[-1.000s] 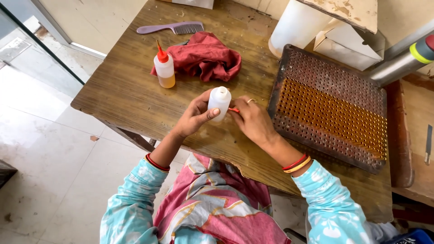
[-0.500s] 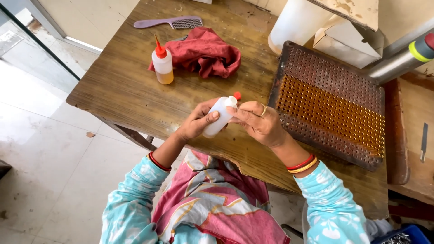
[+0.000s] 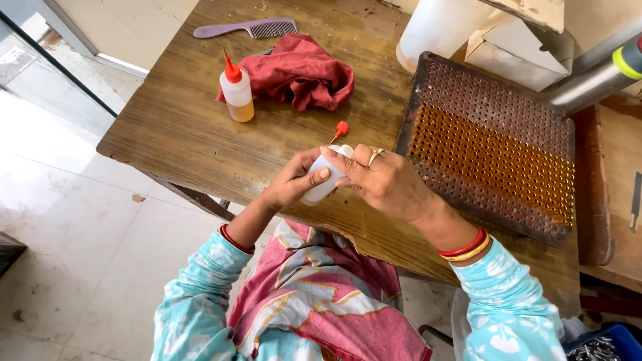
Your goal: Oiling a metal tray with a squeeze bottle and refilling small bottles with liquid from a pitcher in a workshop environment.
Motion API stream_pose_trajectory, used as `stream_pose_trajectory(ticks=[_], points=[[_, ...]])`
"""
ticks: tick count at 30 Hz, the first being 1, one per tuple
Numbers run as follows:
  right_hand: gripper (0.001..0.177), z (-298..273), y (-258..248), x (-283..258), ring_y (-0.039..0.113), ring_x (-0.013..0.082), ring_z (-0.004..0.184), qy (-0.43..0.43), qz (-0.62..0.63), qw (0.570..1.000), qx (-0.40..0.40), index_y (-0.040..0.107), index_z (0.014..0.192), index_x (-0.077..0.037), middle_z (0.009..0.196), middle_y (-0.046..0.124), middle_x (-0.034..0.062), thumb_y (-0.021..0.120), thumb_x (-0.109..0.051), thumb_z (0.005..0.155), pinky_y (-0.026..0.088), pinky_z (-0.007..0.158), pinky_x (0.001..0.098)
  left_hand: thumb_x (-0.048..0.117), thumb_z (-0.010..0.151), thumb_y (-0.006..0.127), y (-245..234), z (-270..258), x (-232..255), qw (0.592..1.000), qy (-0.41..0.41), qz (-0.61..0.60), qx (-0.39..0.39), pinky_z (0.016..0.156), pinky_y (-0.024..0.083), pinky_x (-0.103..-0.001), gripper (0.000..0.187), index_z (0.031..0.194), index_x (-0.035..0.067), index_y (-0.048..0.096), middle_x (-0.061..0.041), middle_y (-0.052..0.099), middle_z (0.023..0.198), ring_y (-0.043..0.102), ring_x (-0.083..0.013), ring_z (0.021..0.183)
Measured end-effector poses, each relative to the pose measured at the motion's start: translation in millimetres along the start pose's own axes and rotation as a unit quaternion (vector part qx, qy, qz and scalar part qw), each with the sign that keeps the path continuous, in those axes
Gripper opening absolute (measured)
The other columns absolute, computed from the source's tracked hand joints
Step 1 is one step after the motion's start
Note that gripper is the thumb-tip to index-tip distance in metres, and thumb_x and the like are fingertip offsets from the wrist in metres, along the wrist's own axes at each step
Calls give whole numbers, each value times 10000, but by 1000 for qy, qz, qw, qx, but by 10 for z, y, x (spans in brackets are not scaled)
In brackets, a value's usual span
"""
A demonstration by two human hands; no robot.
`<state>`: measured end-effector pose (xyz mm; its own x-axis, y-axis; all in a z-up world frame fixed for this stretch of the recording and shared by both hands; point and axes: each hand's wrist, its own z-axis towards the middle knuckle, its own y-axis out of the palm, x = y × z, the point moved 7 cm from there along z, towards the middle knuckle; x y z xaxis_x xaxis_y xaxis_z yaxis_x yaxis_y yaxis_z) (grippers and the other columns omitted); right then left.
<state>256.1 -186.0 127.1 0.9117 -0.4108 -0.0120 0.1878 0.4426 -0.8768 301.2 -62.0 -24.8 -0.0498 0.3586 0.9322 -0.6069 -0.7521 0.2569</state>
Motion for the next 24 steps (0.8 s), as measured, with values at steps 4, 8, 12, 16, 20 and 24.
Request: stream_pose_trajectory(ticks=[4, 8, 12, 16, 20, 24], points=[[500, -171, 63, 44, 683, 252, 865, -13, 39, 996, 84, 649, 1340, -96, 987, 617, 69, 848, -154, 885, 577, 723, 384, 498, 973, 711, 104, 17, 144, 999, 24, -31, -5, 781, 553, -262, 682, 1417, 7, 544, -40, 701, 1059, 680, -109, 896], [352, -318, 56, 98, 715, 234, 936, -22, 80, 976, 200, 628, 1166, -122, 1053, 652, 52, 860, -179, 908, 600, 766, 350, 502, 967, 718, 124, 21, 204, 999, 44, -25, 1, 777, 538, -261, 724, 1465, 9, 534, -30, 692, 1074, 661, -100, 898], [281, -258, -69, 187, 711, 196, 885, 42, 185, 958, 216, 658, 1142, -135, 1044, 655, 49, 840, -117, 929, 605, 764, 329, 502, 970, 721, 107, 43, 274, 998, 62, -12, 9, 818, 545, -270, 736, 1479, 8, 523, -29, 689, 1117, 664, -101, 943], [326, -147, -17, 155, 646, 205, 757, 48, 141, 983, 111, 763, 1173, -109, 919, 609, 57, 849, -118, 858, 535, 678, 360, 501, 966, 719, 90, 33, 237, 999, 45, 0, 8, 821, 554, -275, 738, 1476, 7, 518, -34, 694, 1119, 673, -104, 944], [149, -259, 41, 260, 670, 183, 807, 74, 224, 958, 163, 726, 1060, -141, 964, 637, 30, 807, -108, 939, 557, 700, 322, 508, 979, 710, 84, 42, 174, 999, 44, -17, 1, 795, 546, -278, 734, 1476, 0, 527, -52, 695, 1075, 671, -117, 904], [100, -408, 92, 204, 710, 210, 863, 46, 118, 972, 199, 690, 1003, -113, 987, 645, 60, 781, -119, 960, 589, 743, 328, 516, 988, 699, 104, 78, 275, 995, 62, -71, -14, 804, 552, -291, 743, 1492, -2, 522, -74, 703, 1093, 677, -135, 893]])
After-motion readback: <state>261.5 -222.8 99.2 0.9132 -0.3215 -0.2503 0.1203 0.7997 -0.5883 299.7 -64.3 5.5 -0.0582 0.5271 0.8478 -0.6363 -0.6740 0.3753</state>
